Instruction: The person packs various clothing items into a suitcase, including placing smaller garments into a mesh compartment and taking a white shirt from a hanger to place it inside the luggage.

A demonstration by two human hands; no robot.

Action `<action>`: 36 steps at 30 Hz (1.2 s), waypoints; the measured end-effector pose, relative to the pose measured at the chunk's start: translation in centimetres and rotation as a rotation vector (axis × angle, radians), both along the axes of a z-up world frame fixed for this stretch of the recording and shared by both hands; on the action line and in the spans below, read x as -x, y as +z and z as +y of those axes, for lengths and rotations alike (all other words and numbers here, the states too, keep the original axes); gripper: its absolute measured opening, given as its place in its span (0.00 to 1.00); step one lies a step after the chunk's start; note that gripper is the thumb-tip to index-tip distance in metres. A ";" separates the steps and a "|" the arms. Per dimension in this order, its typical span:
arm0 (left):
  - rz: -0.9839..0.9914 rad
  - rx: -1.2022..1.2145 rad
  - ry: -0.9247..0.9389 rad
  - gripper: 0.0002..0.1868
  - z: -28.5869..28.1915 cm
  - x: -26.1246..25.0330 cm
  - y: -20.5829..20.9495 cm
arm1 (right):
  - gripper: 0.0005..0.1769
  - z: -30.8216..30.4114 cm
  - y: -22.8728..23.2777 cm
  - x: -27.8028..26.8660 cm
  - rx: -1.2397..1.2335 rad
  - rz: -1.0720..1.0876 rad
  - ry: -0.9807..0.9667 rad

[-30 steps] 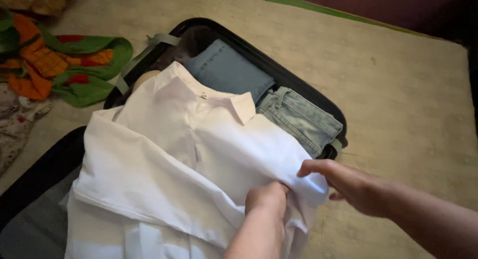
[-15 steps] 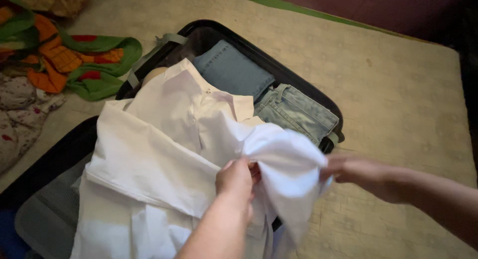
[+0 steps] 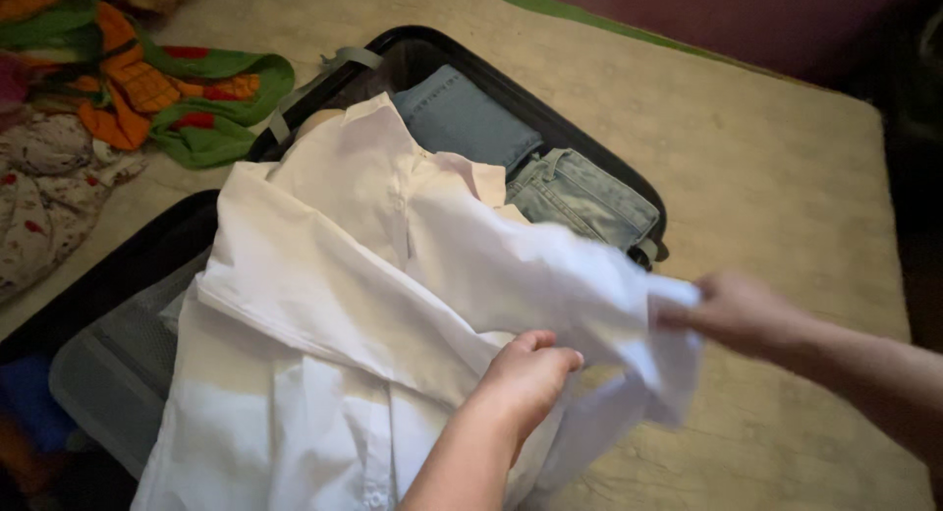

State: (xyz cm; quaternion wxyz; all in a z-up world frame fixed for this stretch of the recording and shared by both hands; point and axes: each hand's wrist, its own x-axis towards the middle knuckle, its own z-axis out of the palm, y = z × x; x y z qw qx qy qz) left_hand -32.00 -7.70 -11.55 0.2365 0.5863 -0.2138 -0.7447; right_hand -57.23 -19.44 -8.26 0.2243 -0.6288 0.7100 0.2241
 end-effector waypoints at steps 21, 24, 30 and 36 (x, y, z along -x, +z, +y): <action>0.689 -0.055 0.398 0.35 4.8 3.6 6.2 | 0.40 8.5 11.9 -8.8 -0.391 -0.923 -0.667; 0.895 -0.106 0.522 0.38 3.8 2.9 8.0 | 0.45 8.8 12.0 -7.8 -0.407 -0.988 -0.739; 0.754 -0.055 0.693 0.35 1.7 2.8 6.7 | 0.48 6.4 10.7 -3.6 -0.983 -0.919 -0.481; 0.241 -0.263 0.552 0.36 1.9 6.4 3.6 | 0.26 2.7 8.6 1.6 -0.789 -0.712 -0.403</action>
